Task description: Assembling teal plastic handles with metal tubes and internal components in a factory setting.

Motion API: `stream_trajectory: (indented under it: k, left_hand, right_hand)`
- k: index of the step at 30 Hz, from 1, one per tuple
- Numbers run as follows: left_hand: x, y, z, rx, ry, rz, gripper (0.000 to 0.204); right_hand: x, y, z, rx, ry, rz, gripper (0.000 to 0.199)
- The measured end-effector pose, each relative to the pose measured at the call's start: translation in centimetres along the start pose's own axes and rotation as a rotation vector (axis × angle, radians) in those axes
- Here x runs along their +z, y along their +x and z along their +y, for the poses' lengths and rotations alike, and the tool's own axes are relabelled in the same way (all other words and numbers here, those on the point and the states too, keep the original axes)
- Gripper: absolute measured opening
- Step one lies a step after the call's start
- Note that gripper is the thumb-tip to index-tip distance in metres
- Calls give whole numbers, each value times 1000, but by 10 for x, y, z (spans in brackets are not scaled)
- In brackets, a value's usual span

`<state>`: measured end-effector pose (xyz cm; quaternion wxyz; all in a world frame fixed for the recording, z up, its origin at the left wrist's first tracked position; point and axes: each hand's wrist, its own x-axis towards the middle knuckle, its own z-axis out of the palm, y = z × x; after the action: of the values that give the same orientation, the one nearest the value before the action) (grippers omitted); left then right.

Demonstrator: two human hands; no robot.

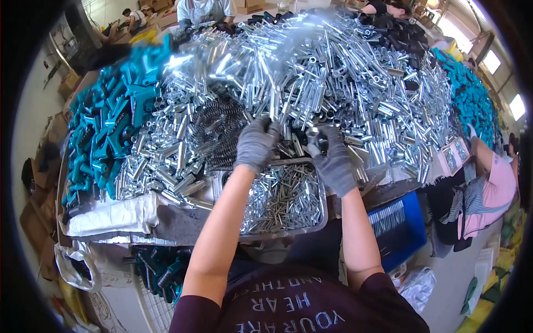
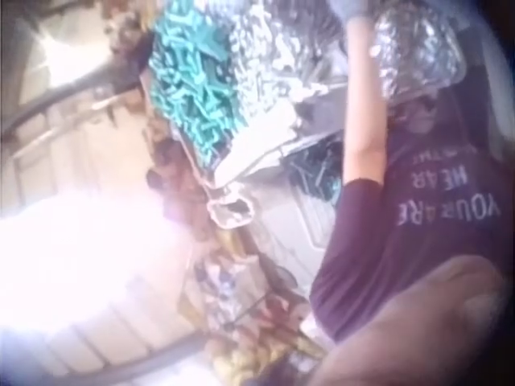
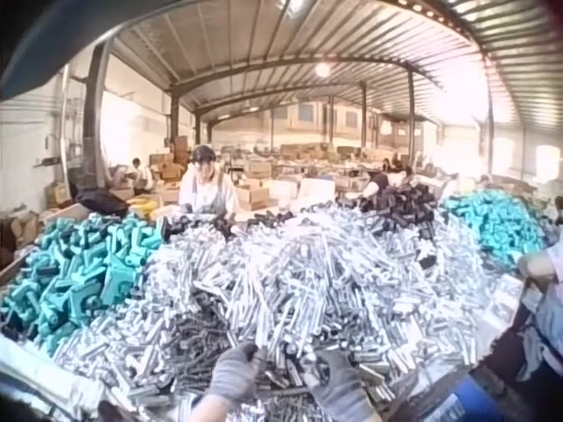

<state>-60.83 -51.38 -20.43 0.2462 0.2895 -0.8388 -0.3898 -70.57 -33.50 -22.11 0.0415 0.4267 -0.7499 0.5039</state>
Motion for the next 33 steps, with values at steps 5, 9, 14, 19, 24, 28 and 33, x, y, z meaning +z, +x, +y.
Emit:
stream_trajectory:
  k: [5,9,14,19,24,28,33]
  left_hand:
    - [-54,-30,8,160,-209,-27,27]
    - [-102,-65,44,400,164,-231,16]
    - [-118,-90,44,590,360,-280,21]
    - [-112,-111,72,512,503,-586,53]
    - [-128,-108,49,557,442,-333,35]
    - [-117,-113,57,568,574,-357,45]
    - [-102,-124,29,203,370,-324,24]
  right_hand:
    - [-18,-22,-17,11,225,-26,39]
    - [-22,-34,-29,209,459,-210,35]
    - [-15,-42,-60,47,343,-576,31]
    - [3,-66,-74,-108,397,-622,36]
    - [-14,-41,-73,15,386,-686,36]
    - [-8,-39,-79,-6,403,-604,23]
    - [3,-3,-67,359,248,-292,37]
